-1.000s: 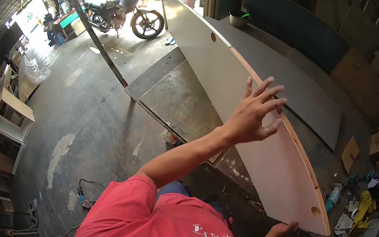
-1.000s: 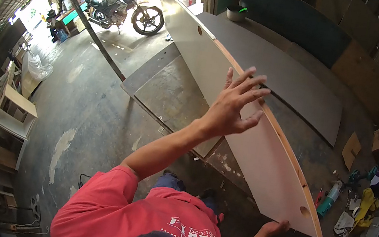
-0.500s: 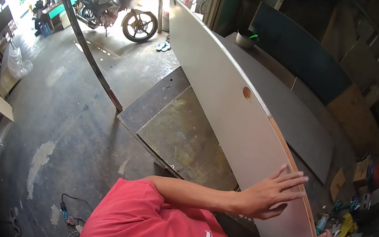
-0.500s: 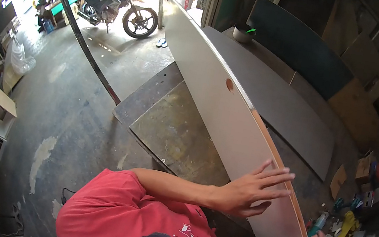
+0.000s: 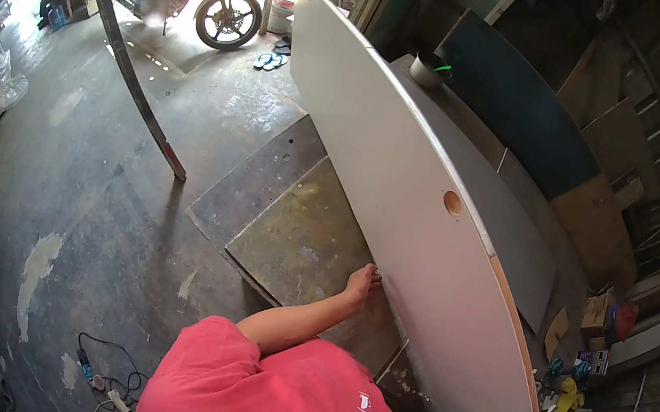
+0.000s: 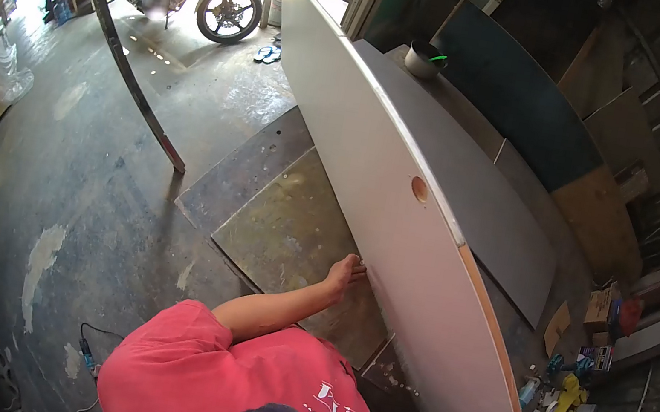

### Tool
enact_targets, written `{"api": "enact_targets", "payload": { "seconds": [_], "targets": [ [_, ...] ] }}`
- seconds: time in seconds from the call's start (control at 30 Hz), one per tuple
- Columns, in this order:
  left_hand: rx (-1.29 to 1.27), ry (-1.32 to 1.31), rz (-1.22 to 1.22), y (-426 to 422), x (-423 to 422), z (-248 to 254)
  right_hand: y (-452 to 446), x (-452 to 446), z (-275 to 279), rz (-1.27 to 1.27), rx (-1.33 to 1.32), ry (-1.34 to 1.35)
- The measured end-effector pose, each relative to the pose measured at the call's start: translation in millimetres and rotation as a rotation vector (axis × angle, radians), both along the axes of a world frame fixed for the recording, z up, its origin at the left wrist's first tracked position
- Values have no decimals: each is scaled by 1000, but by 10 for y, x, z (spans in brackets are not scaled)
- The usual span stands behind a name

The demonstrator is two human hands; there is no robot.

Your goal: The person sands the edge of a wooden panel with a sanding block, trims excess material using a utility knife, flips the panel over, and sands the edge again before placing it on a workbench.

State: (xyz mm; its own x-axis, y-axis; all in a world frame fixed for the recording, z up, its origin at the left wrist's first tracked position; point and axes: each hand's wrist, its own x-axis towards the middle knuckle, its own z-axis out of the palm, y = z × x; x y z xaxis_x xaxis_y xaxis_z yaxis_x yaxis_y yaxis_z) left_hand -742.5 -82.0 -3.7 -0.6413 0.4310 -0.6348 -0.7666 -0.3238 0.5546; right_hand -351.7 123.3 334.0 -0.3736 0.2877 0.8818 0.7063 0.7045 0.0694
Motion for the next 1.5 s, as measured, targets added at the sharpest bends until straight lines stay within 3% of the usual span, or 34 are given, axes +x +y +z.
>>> {"api": "enact_targets", "payload": {
  "seconds": [0.17, 0.23, 0.27, 0.33, 0.47, 0.53, 0.57, 0.6, 0.63, 0.7, 0.77, 0.8, 0.87, 0.93, 1.07, 1.17, 1.2, 1.23, 1.37, 1.4, 1.5],
  "targets": [
    [121, -218, 128, 433, -182, -260, -365, -15, 190, -23, -44, -42],
    [289, -286, 429, 630, -248, -492, -469, -44, 93, -19, -35, -13],
    [279, -284, 418, 619, -271, -358, -500, -50, 46, -5, -19, 14],
    [197, -525, 501, 549, -301, 71, -481, 29, -46, -3, 25, 49],
    [16, -295, 427, 434, -54, -194, -625, 290, -68, -50, 43, 175],
    [252, -311, 527, 349, 88, -234, -769, 485, -25, -138, 25, 217],
    [215, -314, 495, 271, 206, -455, -818, 584, -32, -178, 0, 207],
    [659, -269, 425, 112, 284, -517, -824, 687, -44, -120, -12, 212],
    [339, -207, 489, 149, 206, -522, -790, 743, -65, -48, -17, 230],
    [7, -113, 522, 79, 200, 182, -609, 910, -107, -30, -87, 244],
    [-108, -56, 538, 42, 256, 704, -381, 924, -90, -191, -125, 288],
    [-24, -46, 546, 5, 236, 861, -274, 939, -70, -238, -137, 303],
    [221, -20, 550, -87, 211, 1167, -60, 979, 7, -83, -248, 481],
    [331, 51, 474, -178, 249, 1764, 177, 1089, 72, -34, -238, 552],
    [472, 711, 359, -315, 334, 2753, 826, 1496, 99, -197, -266, 821],
    [505, 904, 476, -307, 366, 3482, 1087, 1421, 140, -215, -401, 943],
    [510, 833, 561, -258, 336, 3740, 1125, 1344, 179, -191, -408, 964],
    [485, 845, 545, -288, 287, 3982, 1652, 1663, 7, -265, -146, 662],
    [455, 1145, 519, -225, -110, 4936, 1203, 700, 1143, 491, -396, 874],
    [577, 1094, 306, -372, -413, 5111, 1045, 517, 1351, 623, -397, 867],
    [382, 1186, 467, -381, 116, 5625, 670, -101, 1684, 952, -400, 911]
  ]
}}
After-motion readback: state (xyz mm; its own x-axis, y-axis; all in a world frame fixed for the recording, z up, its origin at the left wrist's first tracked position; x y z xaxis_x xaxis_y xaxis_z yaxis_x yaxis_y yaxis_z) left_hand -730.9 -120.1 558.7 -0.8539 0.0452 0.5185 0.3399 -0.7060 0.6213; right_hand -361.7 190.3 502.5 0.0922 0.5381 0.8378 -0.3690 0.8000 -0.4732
